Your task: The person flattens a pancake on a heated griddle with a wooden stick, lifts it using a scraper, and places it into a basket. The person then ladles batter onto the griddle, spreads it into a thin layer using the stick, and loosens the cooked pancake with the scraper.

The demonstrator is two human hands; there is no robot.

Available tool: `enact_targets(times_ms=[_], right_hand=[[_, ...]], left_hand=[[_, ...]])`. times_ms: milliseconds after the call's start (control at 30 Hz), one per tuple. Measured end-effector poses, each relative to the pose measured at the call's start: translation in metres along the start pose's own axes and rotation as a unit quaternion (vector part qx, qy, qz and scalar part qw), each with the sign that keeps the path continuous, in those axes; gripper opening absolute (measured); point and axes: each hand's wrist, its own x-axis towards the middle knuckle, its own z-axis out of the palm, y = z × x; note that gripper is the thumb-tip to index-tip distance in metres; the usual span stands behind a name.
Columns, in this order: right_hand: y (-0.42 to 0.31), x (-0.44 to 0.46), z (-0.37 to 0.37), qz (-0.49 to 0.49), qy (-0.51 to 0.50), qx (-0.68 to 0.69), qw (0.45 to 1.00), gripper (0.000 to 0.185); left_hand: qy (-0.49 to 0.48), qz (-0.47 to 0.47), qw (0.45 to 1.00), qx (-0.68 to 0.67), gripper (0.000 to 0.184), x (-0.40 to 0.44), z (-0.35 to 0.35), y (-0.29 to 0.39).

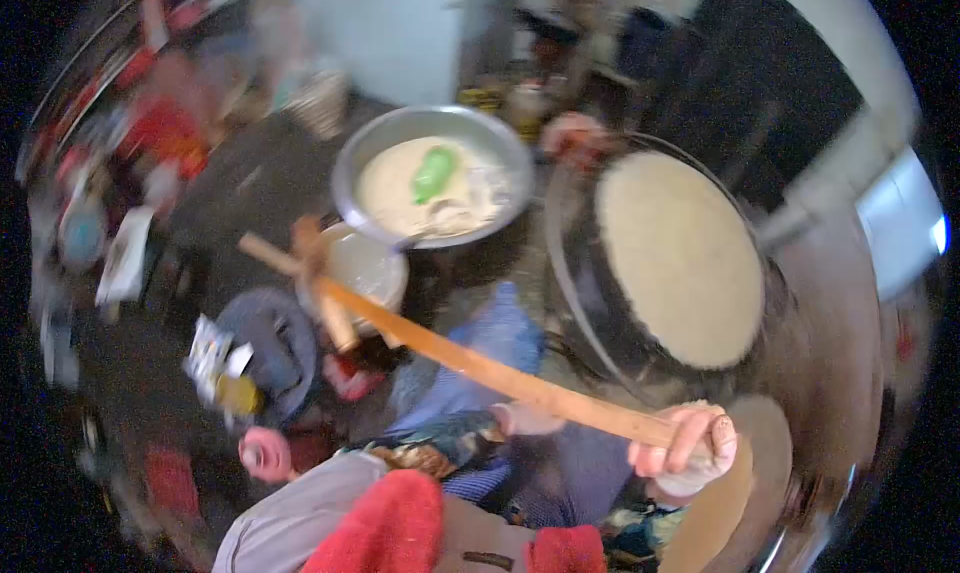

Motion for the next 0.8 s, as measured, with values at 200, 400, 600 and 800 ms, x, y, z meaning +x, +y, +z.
enact_targets(times_ms=[200,400,600,800], right_hand=[[-0.018,-0.139,0.032,0.164,0.257,-0.119,0.945,0.044],[0.076,-0.192,0.017,0.148,0.350,0.060,0.923,0.027],[0.063,-0.226,0.023,0.306,0.473,-0.381,0.733,0.044],[0.061,-0.290,0.050,0.220,0.601,-0.207,0.740,0.058]], left_hand=[[0.030,0.002,0.986,-0.166,0.043,-0.003,0.001,-0.033],[0.325,-0.001,0.946,0.015,0.058,0.030,-0.111,0.051],[0.122,0.134,0.965,0.191,0.068,0.099,-0.191,0.067],[0.030,0.245,0.955,0.166,0.090,0.233,-0.159,0.095]])
